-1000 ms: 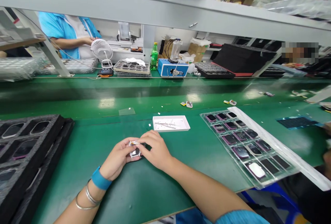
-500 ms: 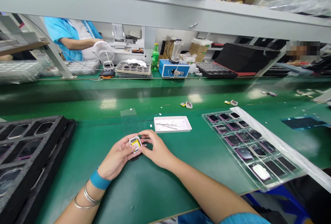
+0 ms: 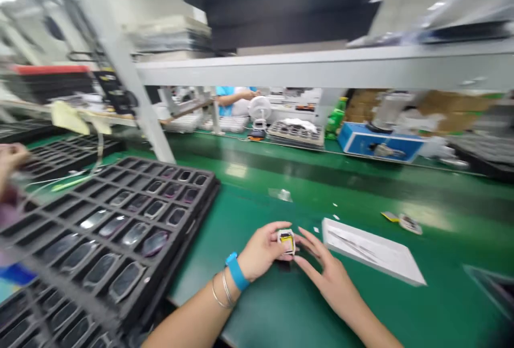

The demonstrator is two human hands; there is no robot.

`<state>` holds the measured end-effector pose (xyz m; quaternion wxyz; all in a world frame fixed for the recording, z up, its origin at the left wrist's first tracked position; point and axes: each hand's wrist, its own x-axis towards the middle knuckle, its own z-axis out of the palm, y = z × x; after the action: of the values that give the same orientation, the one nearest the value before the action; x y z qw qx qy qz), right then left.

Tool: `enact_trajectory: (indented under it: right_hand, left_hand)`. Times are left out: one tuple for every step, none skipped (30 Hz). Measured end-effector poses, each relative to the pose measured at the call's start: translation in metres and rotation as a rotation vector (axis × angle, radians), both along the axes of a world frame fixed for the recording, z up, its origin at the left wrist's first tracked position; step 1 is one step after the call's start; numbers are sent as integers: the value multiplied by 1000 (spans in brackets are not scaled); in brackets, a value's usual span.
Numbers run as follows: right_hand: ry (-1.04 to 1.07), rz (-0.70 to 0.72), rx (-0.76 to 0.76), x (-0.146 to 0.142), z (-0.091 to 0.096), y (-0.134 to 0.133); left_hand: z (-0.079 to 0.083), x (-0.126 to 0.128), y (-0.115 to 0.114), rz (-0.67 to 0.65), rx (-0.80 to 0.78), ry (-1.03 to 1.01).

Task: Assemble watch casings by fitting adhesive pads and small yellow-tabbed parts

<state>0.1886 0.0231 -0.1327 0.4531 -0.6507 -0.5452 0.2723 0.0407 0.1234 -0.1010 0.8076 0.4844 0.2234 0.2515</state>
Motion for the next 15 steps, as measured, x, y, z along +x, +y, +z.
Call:
enact_trajectory:
  right_hand:
    - [-170, -12, -19, 2, -4, 1]
    - [-316, 10, -47, 4, -7, 2]
    - [-441, 57, -82, 3, -10, 3]
    - [-535, 120, -119, 2, -11, 3]
    - [-603, 189, -158, -2, -12, 3]
    - [-650, 247, -193, -6, -12, 2]
    - [-680, 290, -217, -10, -10, 1]
    - [-697, 315, -230, -14, -9, 0]
    - [-705, 326, -233, -18, -7, -1]
    - [-708, 332, -232, -22, -5, -2]
    - [-712, 334, -228, -24, -3, -3]
    - [-714, 334, -221, -25, -2, -3]
    - [-717, 331, -215, -25, -2, -3]
    - [-718, 327, -209, -25, -3, -3]
    - [-718, 324, -202, -25, -3, -2]
  left_hand:
    - [6, -12, 0, 60, -5, -13]
    - [12, -27, -2, 111, -13, -34]
    - [20, -45, -4, 149, -21, -57]
    - [29, -65, -6, 171, -17, -73]
    - [38, -86, -8, 189, 20, -66]
    - [47, -108, -8, 221, 92, -24]
    - [55, -129, -6, 280, 188, 43]
    - [63, -149, -2, 369, 290, 125]
    - [69, -167, 5, 492, 394, 216]
    - [74, -184, 15, 633, 506, 321]
    - [78, -198, 25, 772, 614, 432]
    - [80, -210, 37, 884, 722, 533]
    - [81, -221, 49, 964, 822, 614]
    - [80, -230, 60, 1011, 905, 675]
    - [80, -238, 70, 1034, 969, 718]
